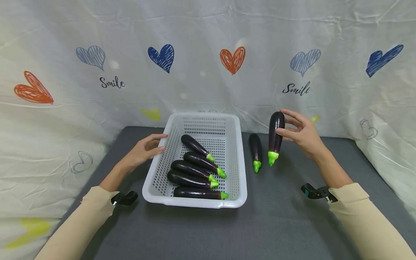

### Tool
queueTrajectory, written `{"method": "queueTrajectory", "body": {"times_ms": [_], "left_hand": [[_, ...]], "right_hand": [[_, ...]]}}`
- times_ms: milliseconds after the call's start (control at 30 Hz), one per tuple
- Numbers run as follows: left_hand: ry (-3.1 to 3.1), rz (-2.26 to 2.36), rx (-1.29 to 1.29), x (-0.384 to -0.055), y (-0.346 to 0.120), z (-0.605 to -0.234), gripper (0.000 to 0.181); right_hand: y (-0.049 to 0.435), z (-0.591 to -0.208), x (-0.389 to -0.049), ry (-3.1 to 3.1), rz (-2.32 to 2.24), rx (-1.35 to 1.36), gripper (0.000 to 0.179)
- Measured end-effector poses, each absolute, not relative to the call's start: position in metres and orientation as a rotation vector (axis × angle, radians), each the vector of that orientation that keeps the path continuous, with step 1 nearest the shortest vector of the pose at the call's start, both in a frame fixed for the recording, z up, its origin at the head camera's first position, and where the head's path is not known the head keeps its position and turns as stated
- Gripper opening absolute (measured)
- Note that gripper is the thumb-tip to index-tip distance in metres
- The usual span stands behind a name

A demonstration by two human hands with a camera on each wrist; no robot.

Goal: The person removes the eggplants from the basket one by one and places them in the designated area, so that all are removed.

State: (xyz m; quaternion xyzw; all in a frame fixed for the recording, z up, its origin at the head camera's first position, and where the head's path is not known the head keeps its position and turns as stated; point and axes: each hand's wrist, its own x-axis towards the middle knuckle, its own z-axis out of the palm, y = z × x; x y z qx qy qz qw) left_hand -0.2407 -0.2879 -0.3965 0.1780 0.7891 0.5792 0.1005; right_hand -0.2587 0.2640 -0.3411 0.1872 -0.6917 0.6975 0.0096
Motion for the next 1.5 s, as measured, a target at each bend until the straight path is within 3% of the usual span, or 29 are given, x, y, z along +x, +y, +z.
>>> {"method": "queueTrajectory", "body": {"times_ms": [733, 1500], "left_hand": [[2.347, 1.695, 0.538, -0.241, -0.285, -0.395, 0.057], [2.34, 1.714, 0.575, -0.241, -0.287, -0.397, 0.055]], "right_hand": [[0.294, -0.382, -0.242, -2.51, 1.938, 0.451, 0.067], [0.297, -0.412, -0.26, -2.584, 1.942, 0.456, 0.07]]}}
